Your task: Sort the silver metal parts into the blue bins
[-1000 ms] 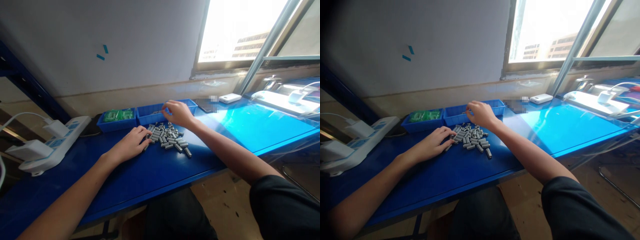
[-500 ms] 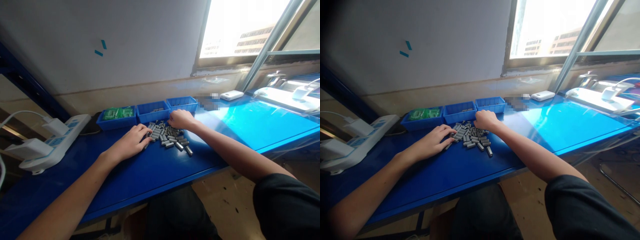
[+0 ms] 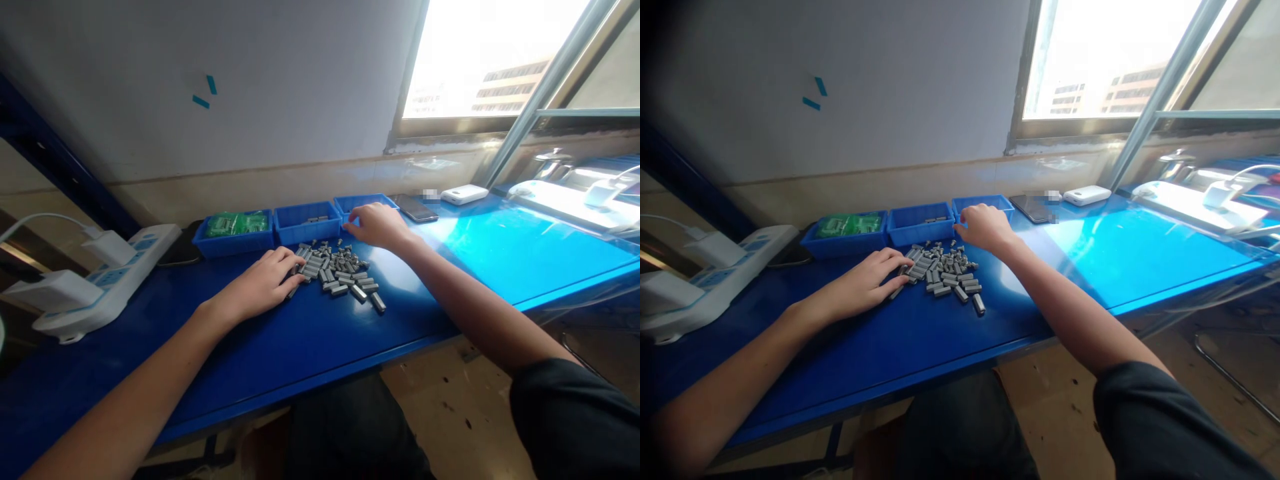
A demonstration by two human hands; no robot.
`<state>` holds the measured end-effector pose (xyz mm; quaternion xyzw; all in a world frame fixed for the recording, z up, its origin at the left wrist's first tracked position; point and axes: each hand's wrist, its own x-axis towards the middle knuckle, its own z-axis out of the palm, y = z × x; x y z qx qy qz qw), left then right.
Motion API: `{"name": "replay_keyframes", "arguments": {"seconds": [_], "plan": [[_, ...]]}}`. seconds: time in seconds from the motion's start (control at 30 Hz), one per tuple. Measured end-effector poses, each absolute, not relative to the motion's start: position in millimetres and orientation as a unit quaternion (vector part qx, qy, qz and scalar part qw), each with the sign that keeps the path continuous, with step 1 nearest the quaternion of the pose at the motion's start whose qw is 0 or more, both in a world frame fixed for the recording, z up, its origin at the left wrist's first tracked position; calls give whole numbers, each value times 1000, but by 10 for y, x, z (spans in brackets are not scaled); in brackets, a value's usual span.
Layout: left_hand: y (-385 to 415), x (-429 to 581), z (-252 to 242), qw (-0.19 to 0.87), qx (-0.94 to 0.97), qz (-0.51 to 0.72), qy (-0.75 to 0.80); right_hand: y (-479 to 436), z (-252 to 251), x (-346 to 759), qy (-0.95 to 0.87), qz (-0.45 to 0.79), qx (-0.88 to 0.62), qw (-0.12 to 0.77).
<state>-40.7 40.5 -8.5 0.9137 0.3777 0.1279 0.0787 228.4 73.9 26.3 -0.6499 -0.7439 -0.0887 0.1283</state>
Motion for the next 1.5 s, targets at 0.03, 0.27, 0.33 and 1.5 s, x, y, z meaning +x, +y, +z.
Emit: {"name": "replay_keyframes", "arguments": {"seconds": [0.03,0.27,0.33,1.5], "plan": [[407,-408,-84,79,914,126,377,751,207,2240,-754,-74,-644,109],[428,-421,-98,75,915,119,377,817,0,2054,-776,-17,-622,103],[423,-418,-97,74,916,116,378,784,86,2062,-797,-34,-582,156],[408,-407,-90,61,918,101,378,573,199,2028,-907,32,-417,59]]}}
